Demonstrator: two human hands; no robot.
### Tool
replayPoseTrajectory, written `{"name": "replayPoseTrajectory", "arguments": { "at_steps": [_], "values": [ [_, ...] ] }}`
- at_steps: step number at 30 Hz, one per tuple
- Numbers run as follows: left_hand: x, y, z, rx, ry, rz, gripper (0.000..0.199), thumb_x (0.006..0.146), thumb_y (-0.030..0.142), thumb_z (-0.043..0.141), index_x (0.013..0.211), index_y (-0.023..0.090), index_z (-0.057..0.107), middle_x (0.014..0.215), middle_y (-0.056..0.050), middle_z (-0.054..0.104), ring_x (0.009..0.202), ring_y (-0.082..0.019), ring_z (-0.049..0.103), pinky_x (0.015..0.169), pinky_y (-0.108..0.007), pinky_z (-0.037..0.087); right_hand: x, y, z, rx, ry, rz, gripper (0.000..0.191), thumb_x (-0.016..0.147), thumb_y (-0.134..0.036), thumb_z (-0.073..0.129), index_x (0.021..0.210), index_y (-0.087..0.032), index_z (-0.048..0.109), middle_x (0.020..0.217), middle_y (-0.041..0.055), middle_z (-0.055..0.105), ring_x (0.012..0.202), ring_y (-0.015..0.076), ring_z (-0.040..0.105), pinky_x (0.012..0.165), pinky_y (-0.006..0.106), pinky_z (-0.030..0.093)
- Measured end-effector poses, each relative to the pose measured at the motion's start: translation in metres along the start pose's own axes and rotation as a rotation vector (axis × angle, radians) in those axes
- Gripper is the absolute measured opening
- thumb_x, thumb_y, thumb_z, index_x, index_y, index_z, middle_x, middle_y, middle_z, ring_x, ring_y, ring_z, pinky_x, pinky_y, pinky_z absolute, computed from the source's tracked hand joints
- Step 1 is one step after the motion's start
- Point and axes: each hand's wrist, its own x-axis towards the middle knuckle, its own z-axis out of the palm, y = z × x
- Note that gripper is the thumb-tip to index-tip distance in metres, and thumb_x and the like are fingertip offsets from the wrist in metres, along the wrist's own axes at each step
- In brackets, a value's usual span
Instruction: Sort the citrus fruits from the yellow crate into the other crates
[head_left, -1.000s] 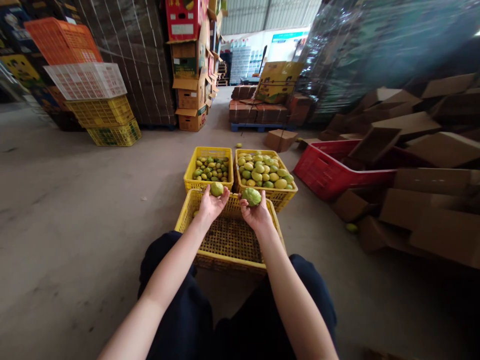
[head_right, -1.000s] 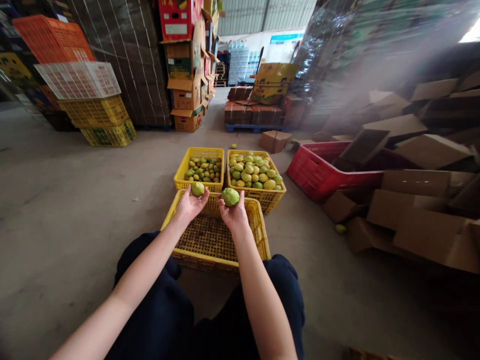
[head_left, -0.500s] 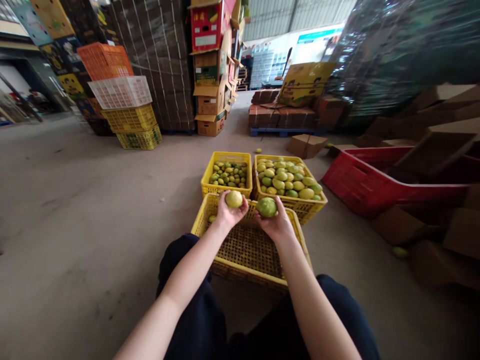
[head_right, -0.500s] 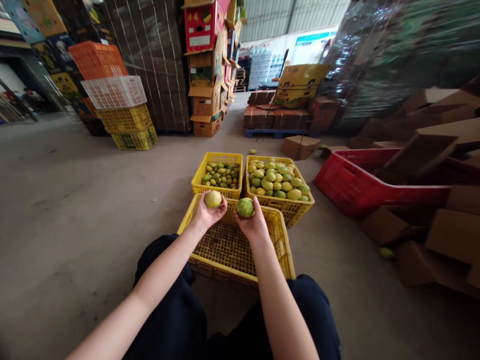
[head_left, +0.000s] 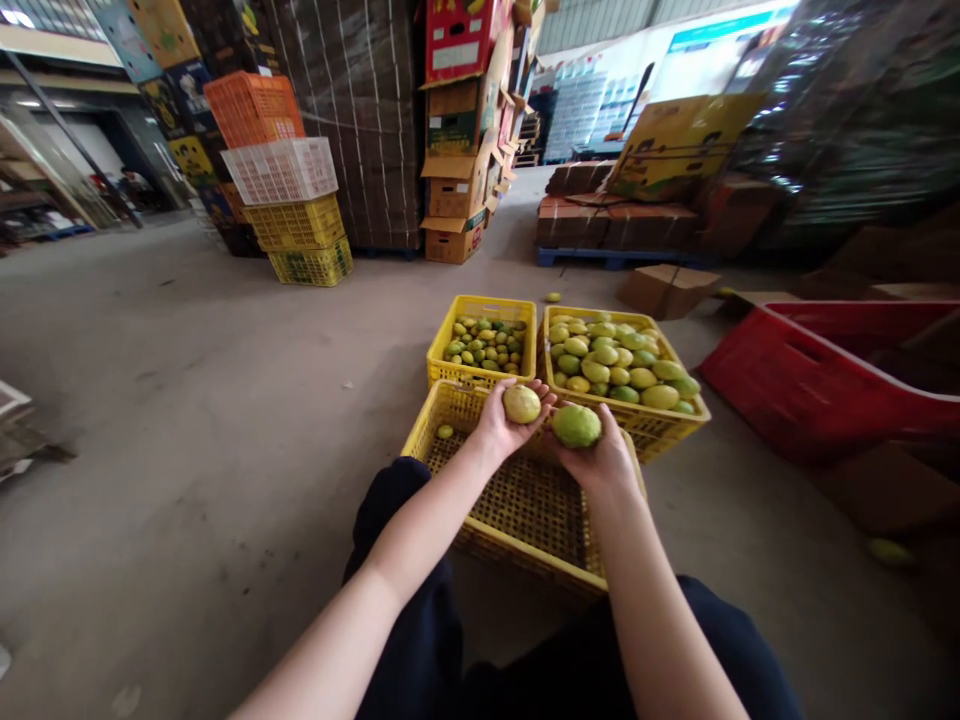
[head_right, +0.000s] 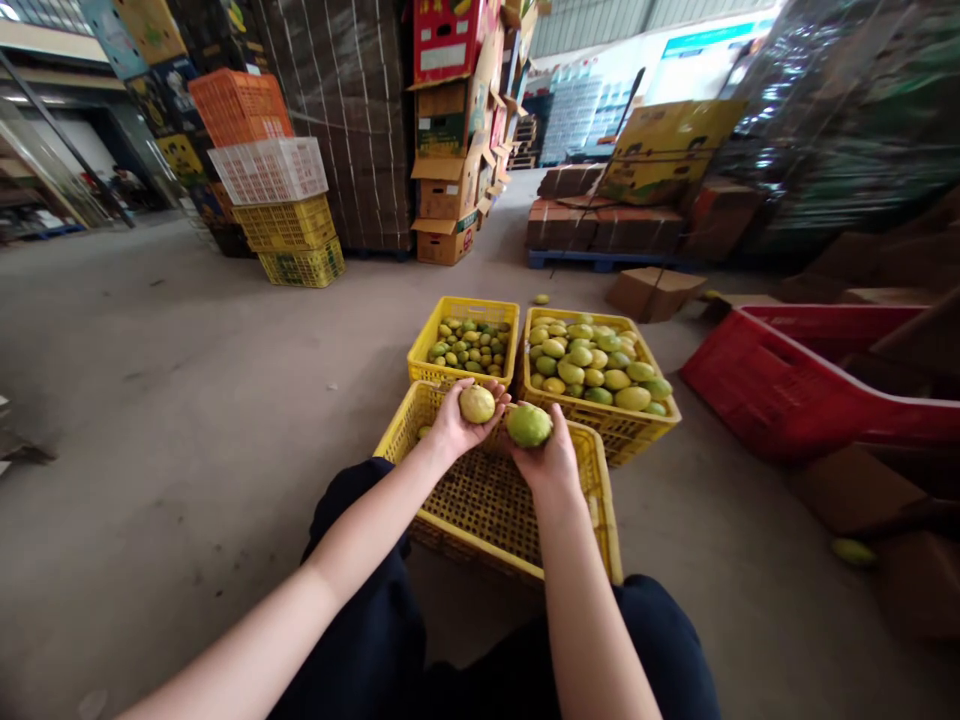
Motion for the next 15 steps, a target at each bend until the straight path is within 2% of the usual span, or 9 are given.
{"name": "replayPoseTrajectory", "arguments": {
  "at_steps": [4, 7, 9, 11, 13, 15],
  "values": [
    [0.009, -0.01, -0.002, -0.046, -0.033, 0.034, 0.023, 0.071, 0.015, 0.051, 0.088, 0.008, 0.064, 0.078, -0.009, 0.067, 0.081, -0.02, 0.065, 0.068, -0.027, 0.053, -0.001, -0.006, -0.001, 0.0, 0.069, -0.14, 0.022, 0.077, -0.042, 0.057, 0.081, -0.02, 0.06, 0.072, 0.0001, 0.064, 0.062, 0.0154, 0.061, 0.053, 0.028, 0.053],
    [0.013, -0.022, -0.002, 0.003, -0.064, 0.062, 0.028, 0.063, 0.009, 0.048, 0.086, 0.008, 0.065, 0.081, -0.009, 0.068, 0.08, -0.019, 0.065, 0.071, -0.027, 0.051, -0.002, -0.006, 0.001, -0.047, 0.179, -0.369, 0.026, 0.074, -0.044, 0.062, 0.083, -0.021, 0.059, 0.077, -0.0021, 0.062, 0.066, 0.0141, 0.059, 0.055, 0.026, 0.05],
    [0.014, -0.032, -0.001, 0.042, -0.071, 0.071, 0.032, 0.06, 0.007, 0.048, 0.086, 0.008, 0.066, 0.08, -0.009, 0.067, 0.076, -0.017, 0.064, 0.072, -0.025, 0.049, -0.003, -0.004, 0.003, -0.15, 0.232, -0.555, 0.031, 0.074, -0.05, 0.061, 0.084, -0.021, 0.059, 0.078, -0.003, 0.06, 0.068, 0.0135, 0.057, 0.057, 0.025, 0.048],
    [0.013, -0.041, 0.001, 0.091, -0.059, 0.052, 0.034, 0.058, 0.006, 0.048, 0.086, 0.008, 0.067, 0.079, -0.008, 0.067, 0.074, -0.016, 0.063, 0.071, -0.024, 0.048, -0.002, 0.0, 0.004, -0.282, 0.28, -0.679, 0.037, 0.074, -0.056, 0.058, 0.086, -0.021, 0.06, 0.078, -0.0025, 0.058, 0.073, 0.0144, 0.056, 0.063, 0.026, 0.047],
    [0.012, -0.048, 0.003, 0.124, -0.045, 0.041, 0.035, 0.056, 0.006, 0.048, 0.085, 0.011, 0.067, 0.078, -0.008, 0.066, 0.075, -0.017, 0.063, 0.071, -0.025, 0.049, 0.0, 0.006, 0.004, -0.369, 0.32, -0.697, 0.041, 0.074, -0.058, 0.056, 0.09, -0.02, 0.06, 0.083, -0.0008, 0.059, 0.081, 0.0163, 0.056, 0.073, 0.029, 0.047],
    [0.012, -0.052, 0.005, 0.099, -0.019, 0.056, 0.032, 0.057, 0.007, 0.048, 0.083, 0.014, 0.066, 0.076, -0.007, 0.065, 0.077, -0.02, 0.063, 0.072, -0.028, 0.049, 0.003, 0.011, 0.005, -0.406, 0.25, -0.629, 0.043, 0.074, -0.059, 0.055, 0.094, -0.021, 0.06, 0.094, 0.001, 0.06, 0.092, 0.018, 0.055, 0.084, 0.032, 0.045]
  ]
}}
